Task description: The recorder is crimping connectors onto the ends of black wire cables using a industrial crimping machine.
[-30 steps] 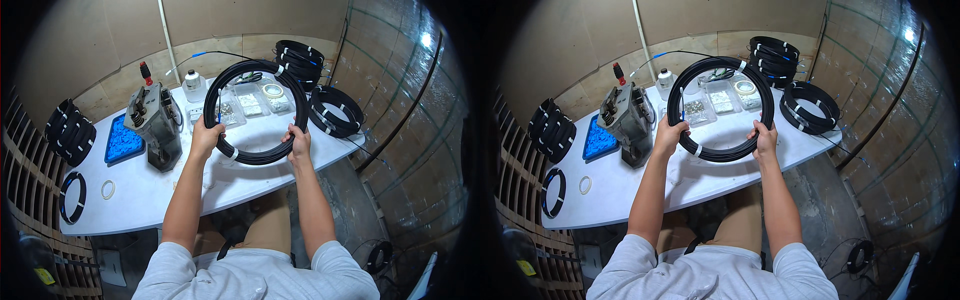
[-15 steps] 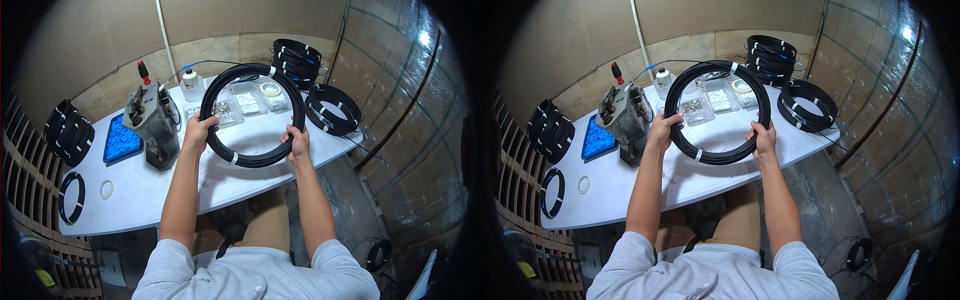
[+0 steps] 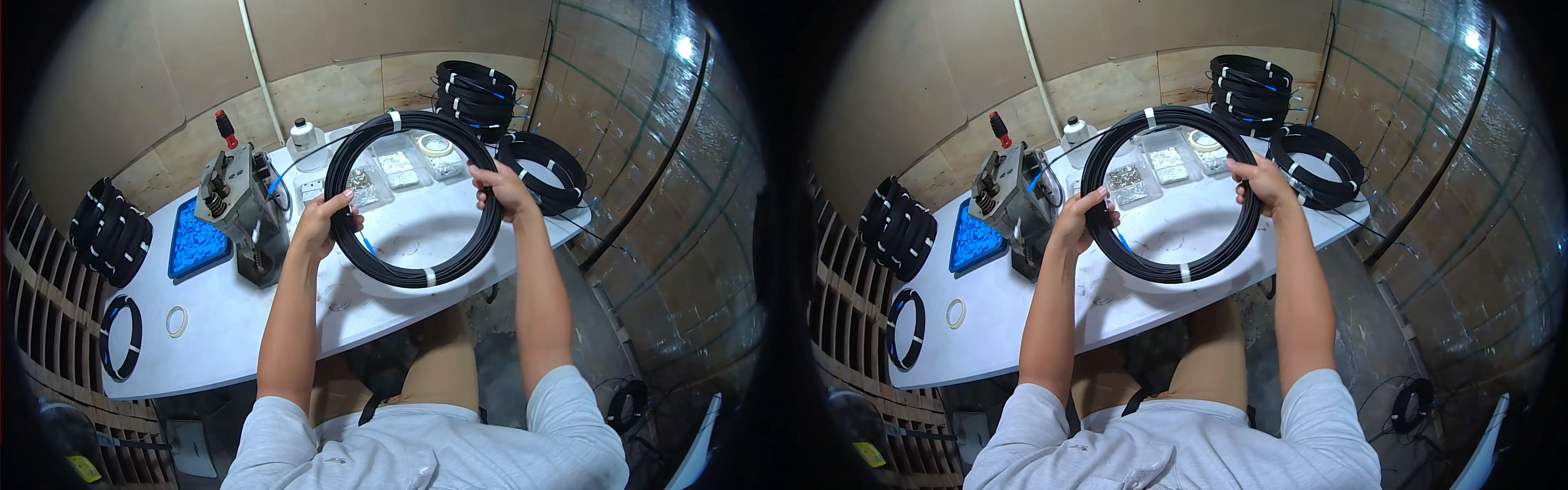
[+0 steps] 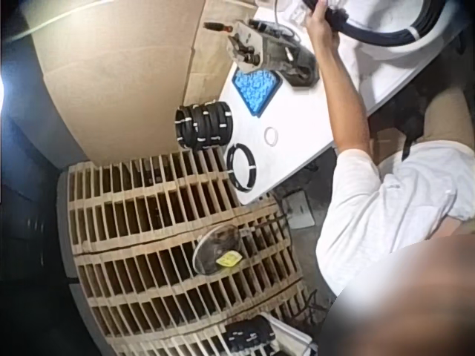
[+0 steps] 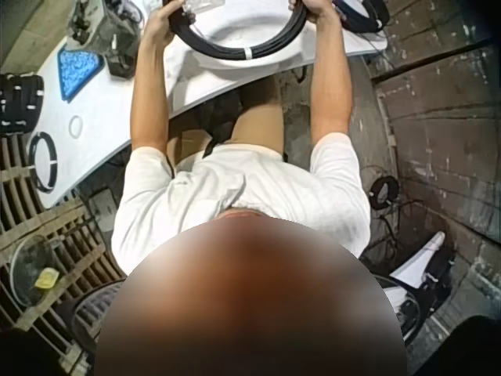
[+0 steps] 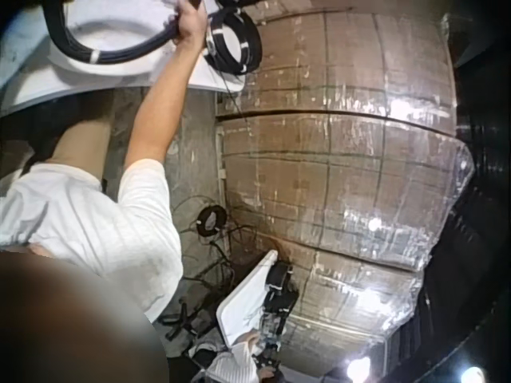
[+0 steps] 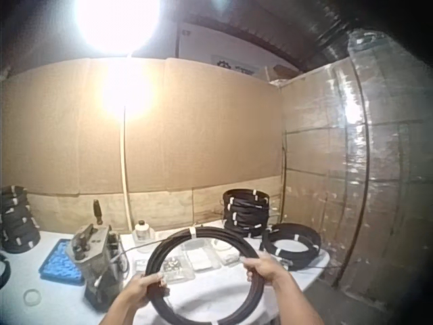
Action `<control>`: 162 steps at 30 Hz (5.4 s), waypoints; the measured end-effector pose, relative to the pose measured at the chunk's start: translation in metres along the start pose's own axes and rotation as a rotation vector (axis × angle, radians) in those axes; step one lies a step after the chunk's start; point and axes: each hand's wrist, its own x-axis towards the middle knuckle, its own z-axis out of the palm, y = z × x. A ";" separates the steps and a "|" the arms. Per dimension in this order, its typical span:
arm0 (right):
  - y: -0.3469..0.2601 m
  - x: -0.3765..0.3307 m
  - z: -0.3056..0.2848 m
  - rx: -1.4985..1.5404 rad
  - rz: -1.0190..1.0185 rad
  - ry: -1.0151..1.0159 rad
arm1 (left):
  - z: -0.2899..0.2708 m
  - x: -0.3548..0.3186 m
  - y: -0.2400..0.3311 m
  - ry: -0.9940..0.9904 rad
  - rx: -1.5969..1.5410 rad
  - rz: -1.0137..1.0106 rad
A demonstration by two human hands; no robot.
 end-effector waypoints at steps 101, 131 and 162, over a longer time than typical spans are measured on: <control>0.127 0.119 0.120 -1.226 -1.121 -0.641 | 0.015 0.055 -0.082 0.066 1.514 -0.090; 0.126 -0.038 -0.018 -1.095 0.011 0.351 | -0.003 0.078 -0.107 0.062 1.484 -0.014; 0.142 0.111 0.107 -1.268 -1.060 -0.441 | -0.002 0.053 -0.086 -0.039 1.329 -0.077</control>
